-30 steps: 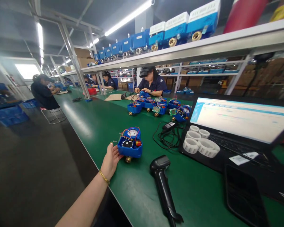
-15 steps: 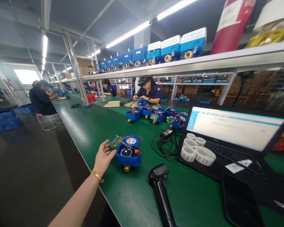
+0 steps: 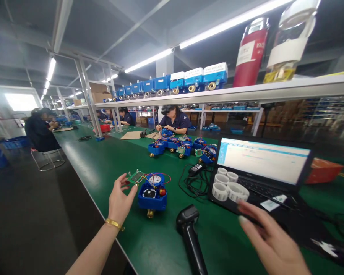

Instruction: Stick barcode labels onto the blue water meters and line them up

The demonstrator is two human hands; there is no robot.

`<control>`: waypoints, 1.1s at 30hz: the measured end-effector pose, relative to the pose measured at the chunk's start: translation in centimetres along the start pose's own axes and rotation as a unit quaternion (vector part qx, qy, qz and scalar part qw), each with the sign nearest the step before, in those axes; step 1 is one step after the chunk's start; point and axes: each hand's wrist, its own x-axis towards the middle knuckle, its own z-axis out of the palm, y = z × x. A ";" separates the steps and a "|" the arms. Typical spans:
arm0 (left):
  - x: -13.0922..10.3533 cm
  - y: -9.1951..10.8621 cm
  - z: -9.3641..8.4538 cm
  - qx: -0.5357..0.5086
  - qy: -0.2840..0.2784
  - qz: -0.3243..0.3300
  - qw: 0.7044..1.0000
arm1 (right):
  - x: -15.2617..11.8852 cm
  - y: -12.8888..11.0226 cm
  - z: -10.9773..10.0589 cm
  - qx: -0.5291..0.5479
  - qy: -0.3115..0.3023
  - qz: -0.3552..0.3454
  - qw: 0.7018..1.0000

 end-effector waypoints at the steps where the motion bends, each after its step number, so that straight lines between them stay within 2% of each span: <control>1: 0.1 0.1 0.0 0.010 0.004 0.007 1.000 | 0.1 -1.7 1.9 0.063 -0.052 0.014 0.997; 4: 0.2 0.4 0.0 0.036 0.028 0.036 0.998 | 0.2 -7.2 7.3 0.198 -0.177 0.036 0.963; 6: 0.2 0.7 0.0 0.049 0.048 0.072 0.995 | 0.2 -10.2 10.0 0.260 -0.224 0.056 0.937; 8: -0.1 0.9 -0.1 0.058 0.065 0.126 0.988 | 0.1 -12.0 11.8 0.315 -0.254 0.096 0.909; 10: -0.6 1.0 -0.3 0.061 0.070 0.206 0.974 | 0.2 -12.8 13.1 0.372 -0.267 0.155 0.875; 13: -1.5 0.8 -0.7 0.048 0.047 0.358 0.931 | 0.4 -12.9 14.4 0.452 -0.273 0.250 0.812; 16: -2.4 0.6 -1.0 0.042 0.003 0.502 0.864 | 0.3 -12.7 15.3 0.500 -0.272 0.306 0.763; 19: -2.8 0.8 -1.1 0.051 -0.028 0.603 0.795 | -0.2 -12.2 15.9 0.534 -0.278 0.310 0.735; 21: -3.0 1.2 -1.1 0.037 -0.049 0.630 0.774 | -0.7 -11.7 16.2 0.545 -0.298 0.291 0.727; 25: -3.3 1.9 -0.9 0.001 -0.053 0.644 0.763 | -1.3 -10.9 16.3 0.521 -0.319 0.259 0.748; 28: -3.4 1.9 -0.8 -0.024 -0.037 0.633 0.773 | -1.4 -10.7 16.3 0.509 -0.294 0.275 0.761; 33: -3.8 0.8 -0.6 -0.030 -0.027 0.582 0.812 | -1.6 -10.5 16.5 0.499 -0.279 0.283 0.770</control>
